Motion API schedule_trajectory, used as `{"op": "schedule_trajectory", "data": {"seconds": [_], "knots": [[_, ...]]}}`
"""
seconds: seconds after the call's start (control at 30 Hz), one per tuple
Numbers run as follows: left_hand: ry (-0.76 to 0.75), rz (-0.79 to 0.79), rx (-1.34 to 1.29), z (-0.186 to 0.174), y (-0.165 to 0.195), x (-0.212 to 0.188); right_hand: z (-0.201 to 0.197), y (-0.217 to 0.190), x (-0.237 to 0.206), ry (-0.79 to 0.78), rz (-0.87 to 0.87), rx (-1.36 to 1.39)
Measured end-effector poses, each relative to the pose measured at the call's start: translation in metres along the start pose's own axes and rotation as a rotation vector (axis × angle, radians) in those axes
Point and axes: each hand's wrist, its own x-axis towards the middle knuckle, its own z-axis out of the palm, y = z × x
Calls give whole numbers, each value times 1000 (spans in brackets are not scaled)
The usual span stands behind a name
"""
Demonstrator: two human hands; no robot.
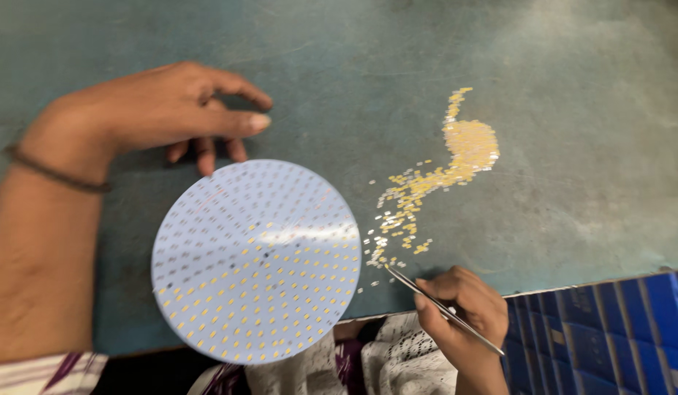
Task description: The person holds a circular LED light board on a workbench and uses tweezers to pick small surface-mount LED components one at a time from a pile on the table, placing each onto empty pads on the board. The left hand steadies and rotates the board as more components are placed across its surface.
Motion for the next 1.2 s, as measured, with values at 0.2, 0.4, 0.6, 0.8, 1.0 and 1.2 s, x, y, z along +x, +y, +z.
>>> {"op": "schedule_trajectory", "data": {"seconds": [0.2, 0.4, 0.6, 0.8, 1.0, 1.2], "knots": [[0, 51, -18, -1, 3, -5, 17, -14, -11, -203, -247, 147], [28, 23, -18, 1, 12, -10, 22, -20, -9, -187, -270, 101], [34, 20, -12, 2, 10, -9, 19, -23, -8, -232, -265, 97], [12, 8, 2, 0, 3, -2, 17, -17, -9, -195, -278, 125], [6, -49, 3, 1, 1, 2, -1, 4, -3, 82, 81, -60], [27, -67, -2, 2, -2, -1, -2, 9, -2, 58, 14, -57]]}}
